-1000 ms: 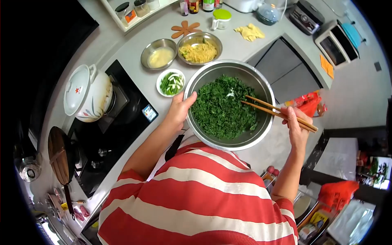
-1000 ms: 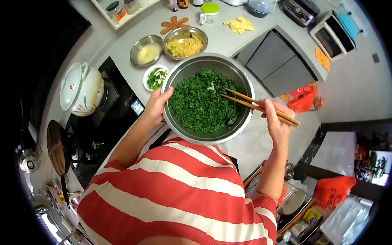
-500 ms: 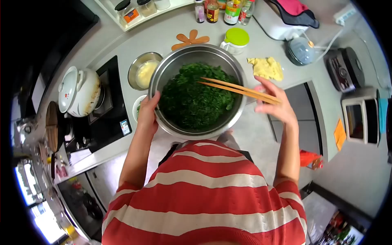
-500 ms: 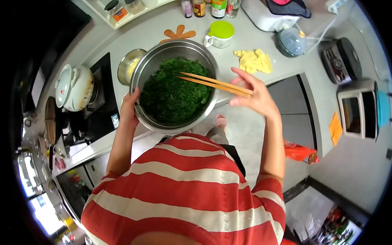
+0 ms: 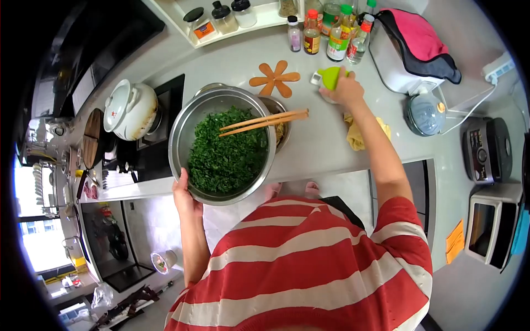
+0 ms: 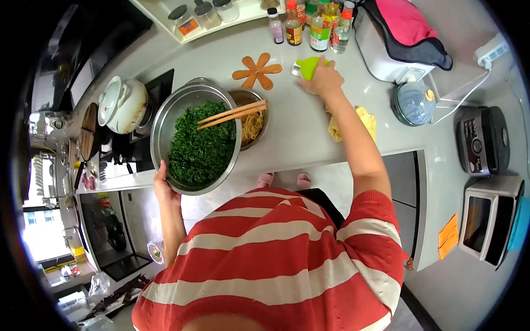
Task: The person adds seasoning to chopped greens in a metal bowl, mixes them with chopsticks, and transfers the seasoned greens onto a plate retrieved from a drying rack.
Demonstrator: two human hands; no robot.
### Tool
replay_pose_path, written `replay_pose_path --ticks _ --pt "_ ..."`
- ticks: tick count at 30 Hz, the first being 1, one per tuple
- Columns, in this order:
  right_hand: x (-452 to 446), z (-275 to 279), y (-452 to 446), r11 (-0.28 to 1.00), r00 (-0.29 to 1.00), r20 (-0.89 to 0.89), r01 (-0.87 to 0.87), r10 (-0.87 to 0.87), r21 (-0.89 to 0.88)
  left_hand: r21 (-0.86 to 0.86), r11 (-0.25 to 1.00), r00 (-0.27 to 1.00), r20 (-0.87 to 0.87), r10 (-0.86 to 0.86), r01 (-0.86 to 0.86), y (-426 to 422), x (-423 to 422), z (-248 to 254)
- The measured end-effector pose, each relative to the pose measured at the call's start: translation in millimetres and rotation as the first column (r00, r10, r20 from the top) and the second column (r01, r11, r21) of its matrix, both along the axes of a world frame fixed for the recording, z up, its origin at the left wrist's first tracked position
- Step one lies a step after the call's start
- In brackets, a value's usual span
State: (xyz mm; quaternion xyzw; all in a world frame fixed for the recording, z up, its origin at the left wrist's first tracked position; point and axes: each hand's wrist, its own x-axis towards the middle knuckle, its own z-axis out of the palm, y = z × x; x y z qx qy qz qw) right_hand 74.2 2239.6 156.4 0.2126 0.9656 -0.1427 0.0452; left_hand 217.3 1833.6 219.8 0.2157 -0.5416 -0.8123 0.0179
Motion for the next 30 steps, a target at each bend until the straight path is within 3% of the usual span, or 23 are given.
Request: replay_pose_path --ticks 4,7,10,13,16,19,22,25,28,30 --pt "5 18 -6 0.986 0.990 0.103 -0.107 0.094 0.127 0.027 1.000 1.000 -0.017 0.011 -0.011 -10 2 -5" --pt "12 41 -5 0.934 0.962 0.027 -0.270 0.272 0.232 0.013 1.000 1.000 -0.010 0.025 -0.025 -8 2 -1" --pt "2 74 -10 0.942 0.960 -0.114 -0.219 0.254 0.254 -0.001 1.000 1.000 0.013 0.008 -0.008 -4 -5 -3" --pt "-28 54 3 0.945 0.851 -0.434 -0.194 0.295 0.262 0.006 0.999 0.998 0.041 -0.052 0.052 -3 -9 -11" --pt "-29 46 14 0.973 0.741 -0.647 -0.231 0.178 0.003 0.032 0.996 0.995 0.045 -0.087 0.085 3 -12 -16" --pt "-12 28 29 0.975 0.562 -0.826 -0.209 0.055 -0.077 0.042 0.994 0.994 0.052 -0.101 0.099 11 -12 -17" --pt "-8 11 36 0.949 0.668 -0.728 -0.304 0.152 -0.081 0.049 0.991 0.989 0.073 -0.126 0.122 12 -13 -18" --pt "-26 18 27 0.913 0.668 -0.734 -0.368 0.125 -0.179 0.052 0.988 0.983 0.098 -0.152 0.148 11 -18 -25" --pt "-31 23 35 0.940 0.808 -0.557 -0.315 0.193 -0.132 0.036 0.989 0.984 0.102 -0.144 0.141 16 -22 -24" --pt "-14 31 26 0.965 0.957 -0.124 -0.264 0.261 -0.008 0.035 0.989 0.985 0.095 -0.146 0.144 20 -20 -20"
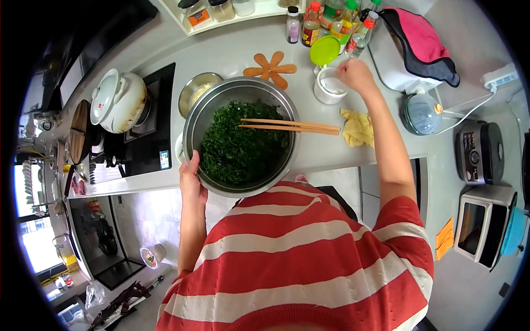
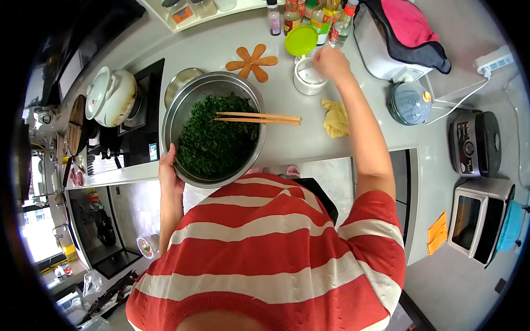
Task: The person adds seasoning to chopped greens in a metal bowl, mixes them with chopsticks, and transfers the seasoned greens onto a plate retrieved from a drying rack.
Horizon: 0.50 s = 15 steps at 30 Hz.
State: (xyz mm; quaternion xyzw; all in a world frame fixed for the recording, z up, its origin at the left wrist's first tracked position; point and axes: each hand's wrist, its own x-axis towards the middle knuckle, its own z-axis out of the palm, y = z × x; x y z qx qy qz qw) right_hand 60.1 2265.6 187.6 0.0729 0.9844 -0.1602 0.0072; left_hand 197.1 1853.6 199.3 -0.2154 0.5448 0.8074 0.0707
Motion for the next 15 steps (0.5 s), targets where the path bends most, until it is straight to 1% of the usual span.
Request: replay_pose_path --ticks 1,4,5,8,11,14,15 --pt "10 3 -6 0.992 0.978 0.209 -0.003 -0.024 0.127 0.003 1.000 1.000 0.001 -0.003 0.003 1 1 2" --pt "16 -16 -13 0.967 0.964 0.260 -0.018 -0.050 0.253 0.022 1.000 1.000 -0.004 -0.003 0.003 7 1 2" --pt "11 -19 -13 0.963 0.960 0.275 -0.018 -0.059 0.269 0.028 1.000 1.000 -0.004 -0.002 0.002 7 1 0" --pt "8 -18 -14 0.979 0.971 0.234 0.006 -0.054 0.203 0.015 1.000 1.000 0.001 0.001 -0.001 7 2 -1" --pt "7 -25 -12 0.982 0.996 0.062 0.051 -0.063 0.179 0.021 1.000 1.000 -0.006 -0.021 0.021 8 2 -2" --pt "10 -34 -9 0.990 0.990 -0.093 -0.098 0.108 0.102 0.016 1.000 1.000 0.000 -0.022 0.022 12 1 2" --pt "11 -34 -8 0.987 0.983 -0.100 -0.147 0.153 0.065 0.010 1.000 1.000 0.004 -0.017 0.017 13 0 3"
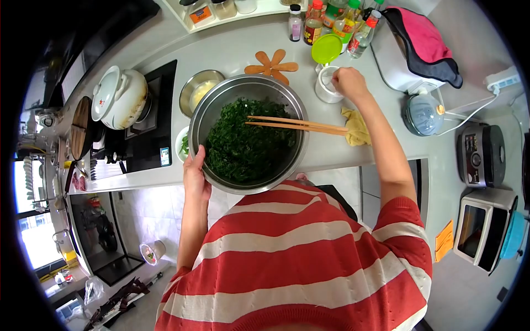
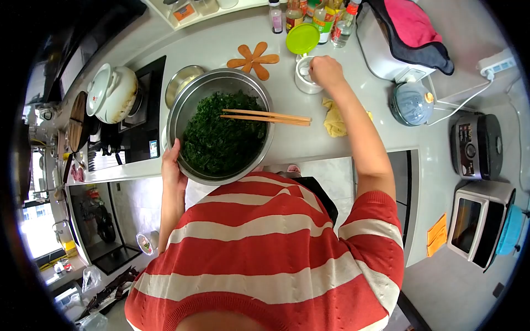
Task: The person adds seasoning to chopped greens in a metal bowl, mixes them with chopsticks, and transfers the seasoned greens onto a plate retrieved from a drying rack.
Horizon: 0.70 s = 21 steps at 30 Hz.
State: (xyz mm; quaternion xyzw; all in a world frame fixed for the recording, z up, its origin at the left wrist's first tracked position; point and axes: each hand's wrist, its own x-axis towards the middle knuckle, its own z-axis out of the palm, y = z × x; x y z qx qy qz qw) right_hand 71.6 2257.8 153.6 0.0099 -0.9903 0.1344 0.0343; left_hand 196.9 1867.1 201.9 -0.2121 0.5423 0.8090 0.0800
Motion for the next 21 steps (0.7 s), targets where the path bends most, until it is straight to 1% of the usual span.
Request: replay_pose_path --ticks 2,5,8,11,15,18,19,21 --pt "3 -1 4 0.992 0.995 -0.007 -0.099 0.099 -0.075 -0.007 1.000 1.000 -0.005 -0.005 0.005 2 -1 0" --pt "9 -1 13 0.950 0.989 0.041 -0.122 0.140 -0.287 -0.011 1.000 1.000 -0.004 -0.019 0.019 4 -2 0" --pt "17 2 24 0.887 0.989 0.119 0.132 -0.088 -0.443 -0.030 0.999 0.999 0.013 -0.032 0.032 8 -3 3" --pt "25 13 36 0.846 0.979 0.126 0.203 -0.161 -0.493 -0.042 0.998 0.999 0.004 -0.051 0.051 13 -6 6" --pt "31 10 50 0.716 0.964 0.120 0.256 -0.236 -0.650 -0.065 0.994 0.996 0.023 -0.081 0.082 22 -10 9" --pt "33 19 54 0.696 0.950 0.172 0.310 -0.262 -0.648 -0.069 0.995 0.997 0.013 -0.072 0.073 28 -14 6" --pt "32 18 51 0.781 0.974 0.064 0.214 -0.219 -0.587 -0.054 0.995 0.996 0.015 -0.084 0.084 28 -15 4" --pt "30 11 39 0.906 0.985 -0.133 0.040 -0.105 -0.421 -0.029 0.992 0.993 0.024 -0.119 0.119 28 -16 -1"
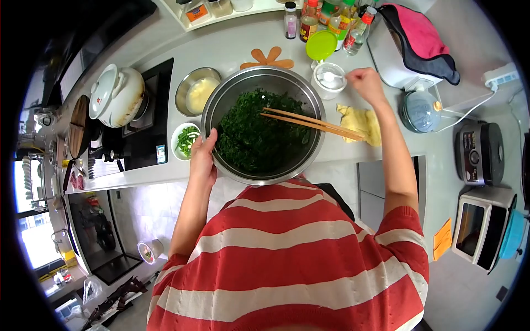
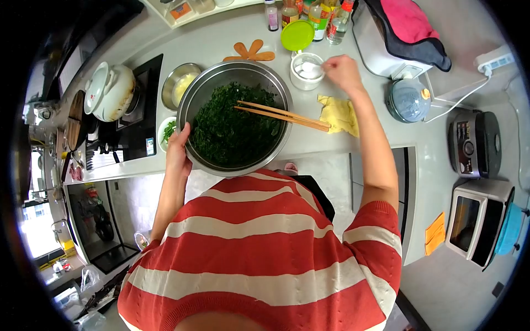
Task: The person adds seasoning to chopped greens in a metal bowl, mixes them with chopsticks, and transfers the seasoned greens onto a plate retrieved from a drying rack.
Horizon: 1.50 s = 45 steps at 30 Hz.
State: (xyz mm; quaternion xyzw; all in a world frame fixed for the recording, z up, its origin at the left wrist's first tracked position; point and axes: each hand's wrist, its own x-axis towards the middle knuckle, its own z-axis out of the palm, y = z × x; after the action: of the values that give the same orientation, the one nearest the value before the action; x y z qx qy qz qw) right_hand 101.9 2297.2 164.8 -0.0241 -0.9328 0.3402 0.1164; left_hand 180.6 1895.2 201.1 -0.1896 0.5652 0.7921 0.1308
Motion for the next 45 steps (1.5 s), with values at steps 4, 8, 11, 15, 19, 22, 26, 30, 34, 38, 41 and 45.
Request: replay_pose_path --ticks 4,8,11,15,19,22,26,30,34,38,41,45 --pt "-7 -11 -19 0.977 0.990 0.098 -0.117 0.101 0.176 0.020 1.000 1.000 -0.029 -0.004 0.004 1 2 0" --pt "-7 -9 -17 0.983 0.950 0.285 -0.159 0.127 0.092 -0.005 0.998 0.998 -0.004 0.057 -0.057 -4 7 1" --pt "-5 -11 -7 0.989 0.955 0.257 -0.137 0.146 -0.051 -0.011 0.996 0.996 -0.019 0.088 -0.088 -8 9 -1" --pt "-4 -5 -4 0.986 0.956 0.281 -0.042 0.087 -0.162 -0.019 0.996 0.996 -0.021 0.091 -0.091 -9 12 2" --pt "-6 -9 5 0.917 0.953 0.302 0.113 0.009 -0.382 -0.016 0.996 0.995 -0.033 0.091 -0.091 -9 10 2" --pt "-3 -1 11 0.862 0.959 0.282 0.172 -0.035 -0.477 -0.015 0.996 0.996 -0.022 0.085 -0.085 -6 8 3" --pt "1 16 14 0.804 0.970 0.233 0.188 -0.063 -0.564 -0.043 0.997 0.997 -0.001 0.071 -0.071 1 6 6" --pt "15 56 -4 0.757 0.986 0.147 0.158 -0.082 -0.634 -0.005 1.000 1.000 -0.026 0.000 0.000 5 1 -1" --pt "37 99 -45 0.772 0.995 0.048 -0.033 0.082 -0.634 -0.032 0.999 0.999 -0.037 -0.020 0.018 16 -2 3" --pt "54 112 -86 0.834 0.890 -0.114 -0.453 0.441 -0.315 0.004 0.999 0.998 -0.038 -0.046 0.046 25 -5 6" --pt "48 112 -80 0.865 0.912 -0.287 -0.380 0.292 -0.327 0.023 0.999 0.997 -0.065 -0.034 0.035 27 -4 12" --pt "22 64 -41 0.952 0.984 -0.149 0.047 -0.096 -0.304 0.005 1.000 0.999 -0.047 0.014 -0.014 14 -1 11"
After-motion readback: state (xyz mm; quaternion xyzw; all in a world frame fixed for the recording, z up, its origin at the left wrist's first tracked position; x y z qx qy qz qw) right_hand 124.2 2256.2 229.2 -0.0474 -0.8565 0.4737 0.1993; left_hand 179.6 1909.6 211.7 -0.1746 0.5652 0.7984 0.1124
